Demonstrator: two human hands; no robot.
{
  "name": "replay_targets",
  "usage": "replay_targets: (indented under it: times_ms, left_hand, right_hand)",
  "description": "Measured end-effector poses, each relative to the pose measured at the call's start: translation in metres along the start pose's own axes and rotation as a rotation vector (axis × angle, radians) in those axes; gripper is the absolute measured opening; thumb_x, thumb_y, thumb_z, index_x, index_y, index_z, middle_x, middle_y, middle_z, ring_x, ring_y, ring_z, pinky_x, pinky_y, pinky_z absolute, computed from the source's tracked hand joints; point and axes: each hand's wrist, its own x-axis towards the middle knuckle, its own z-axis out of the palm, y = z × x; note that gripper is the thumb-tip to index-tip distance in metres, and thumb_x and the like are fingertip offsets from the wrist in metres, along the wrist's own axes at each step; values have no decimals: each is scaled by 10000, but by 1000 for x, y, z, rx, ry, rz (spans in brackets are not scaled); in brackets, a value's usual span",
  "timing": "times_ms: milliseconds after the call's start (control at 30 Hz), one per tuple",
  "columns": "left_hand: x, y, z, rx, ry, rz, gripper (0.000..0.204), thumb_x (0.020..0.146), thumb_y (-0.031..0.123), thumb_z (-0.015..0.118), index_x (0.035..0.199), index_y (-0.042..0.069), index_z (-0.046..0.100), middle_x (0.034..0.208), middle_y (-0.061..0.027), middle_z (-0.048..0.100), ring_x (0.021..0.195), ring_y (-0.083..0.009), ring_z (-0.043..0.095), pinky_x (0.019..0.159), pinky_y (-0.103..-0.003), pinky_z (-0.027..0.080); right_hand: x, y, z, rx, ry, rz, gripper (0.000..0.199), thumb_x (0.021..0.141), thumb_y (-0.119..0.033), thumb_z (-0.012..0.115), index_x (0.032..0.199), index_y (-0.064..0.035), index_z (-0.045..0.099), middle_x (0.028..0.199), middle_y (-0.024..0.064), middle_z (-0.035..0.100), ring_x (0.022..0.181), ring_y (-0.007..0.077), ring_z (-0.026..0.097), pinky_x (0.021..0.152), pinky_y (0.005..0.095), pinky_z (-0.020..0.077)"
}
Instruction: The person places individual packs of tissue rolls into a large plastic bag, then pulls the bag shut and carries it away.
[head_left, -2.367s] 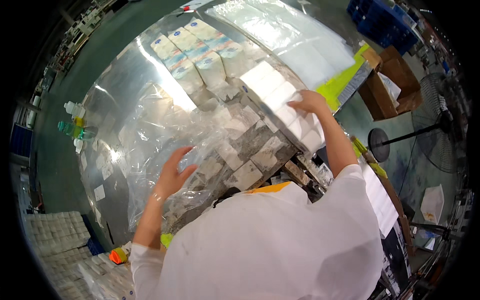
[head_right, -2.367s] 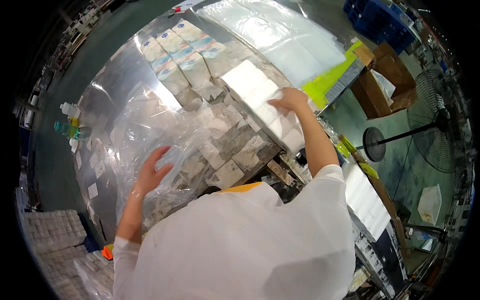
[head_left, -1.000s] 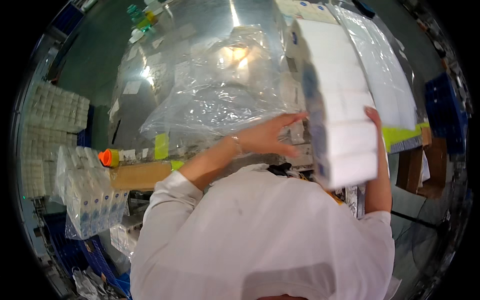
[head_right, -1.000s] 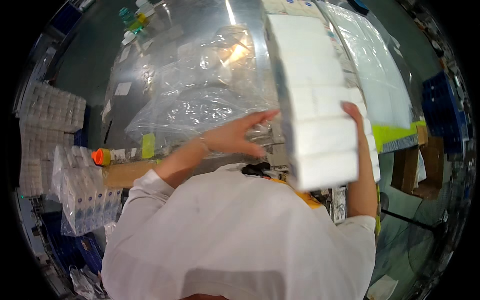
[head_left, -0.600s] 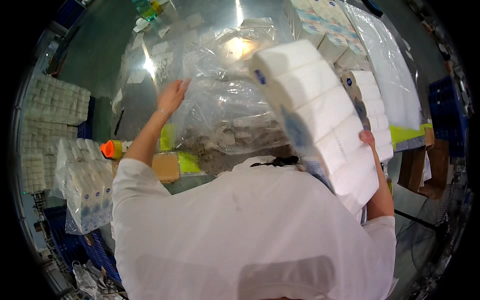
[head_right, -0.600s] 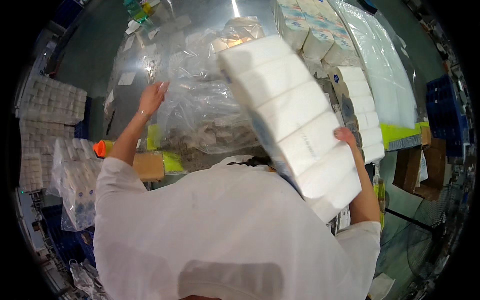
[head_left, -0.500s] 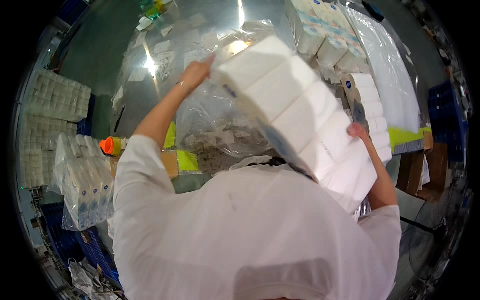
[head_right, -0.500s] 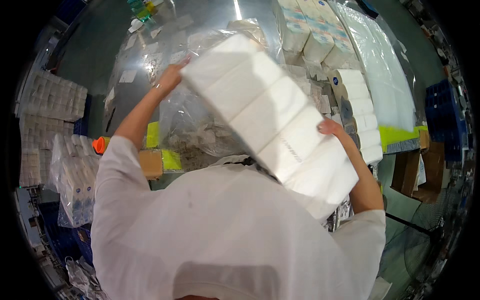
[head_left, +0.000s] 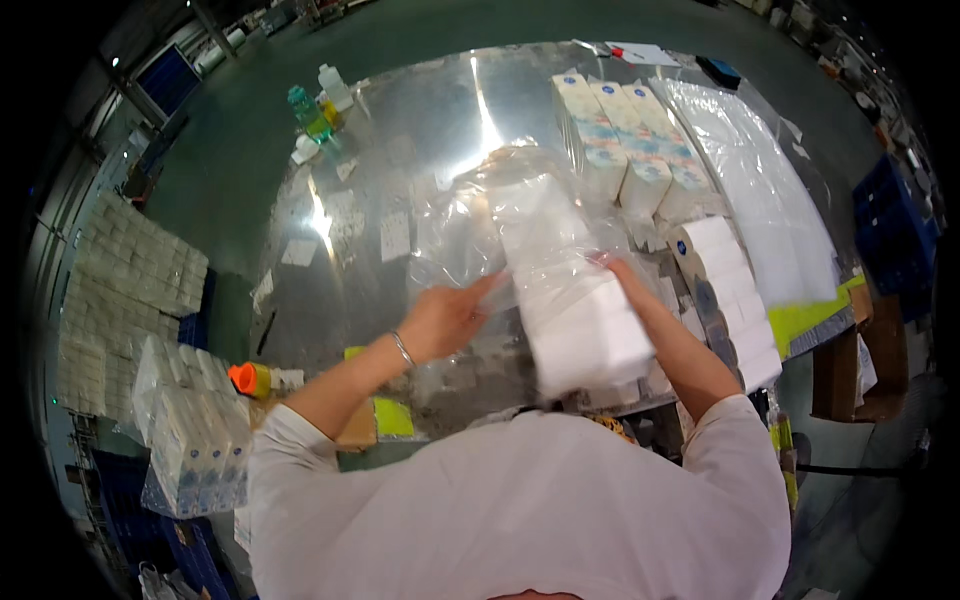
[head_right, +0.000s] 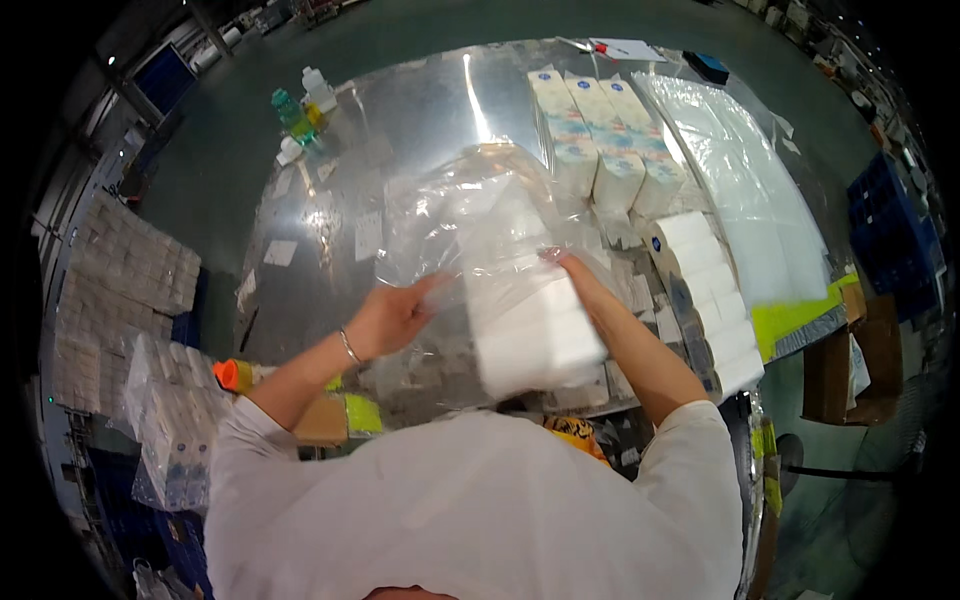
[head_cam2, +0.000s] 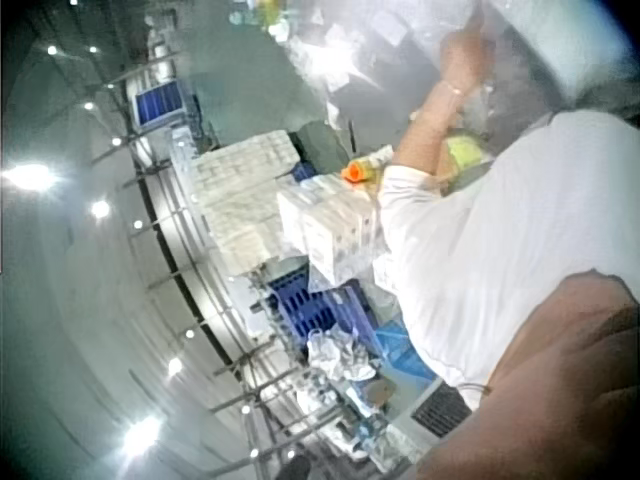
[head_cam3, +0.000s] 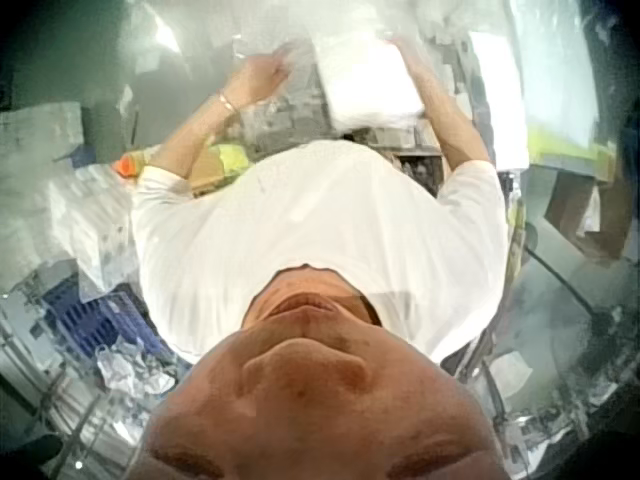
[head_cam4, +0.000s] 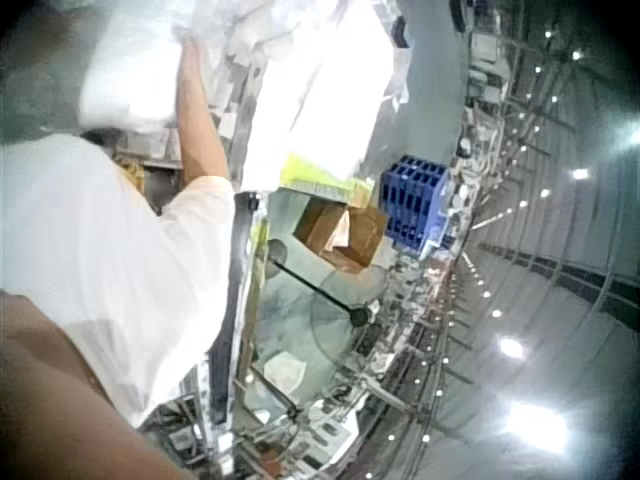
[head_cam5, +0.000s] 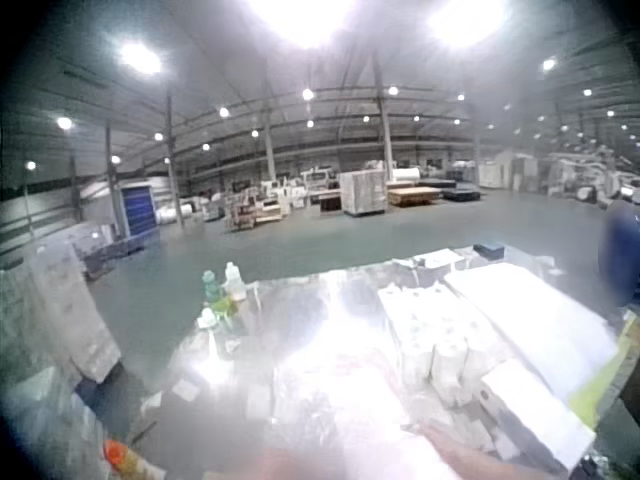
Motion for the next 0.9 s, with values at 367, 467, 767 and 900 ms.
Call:
replay_targets:
  times_ms: [367, 467, 767, 900]
  left_hand:
    - [8, -31, 39, -575, 111, -122, 379, 830, 116, 492, 1208, 133, 482, 804, -81, 579, 610, -156, 477, 619, -260, 423]
    - [-9, -59, 32, -404, 343, -337, 519, 698, 148, 651, 1191, 117, 493, 835, -107, 570, 652, -189, 499, 625, -279, 432]
    - [19, -226, 81, -776, 743, -657, 334, 716, 90, 599, 1024, -28, 543, 905, -134, 601, 800, -207, 574, 660, -317, 447]
    - [1, -227, 119, -670, 257, -736, 148, 786, 52, 510, 791, -46, 621, 590, -74, 590, 542, -129, 562, 547, -252, 459]
  right_hand:
    - [229, 40, 77, -956, 573, -813, 564, 815, -333, 511, 1233, 17, 367, 1123, 198, 480, 1057, 302, 444, 903, 420, 340]
    - [213, 11, 103, -1666, 254, -1191, 755, 660, -279, 659, 1275, -13, 312, 1143, 209, 460, 1112, 362, 408, 929, 475, 320]
    - [265, -58, 154, -1961, -383, -808, 804, 552, -405, 710, 1234, -105, 408, 1163, 125, 488, 1204, 323, 350, 1011, 516, 194]
    - [306, -44, 132, -1741, -284, -873, 861, 466, -338, 761, 1203, -58, 413, 1159, 137, 490, 1164, 326, 385, 1000, 522, 191]
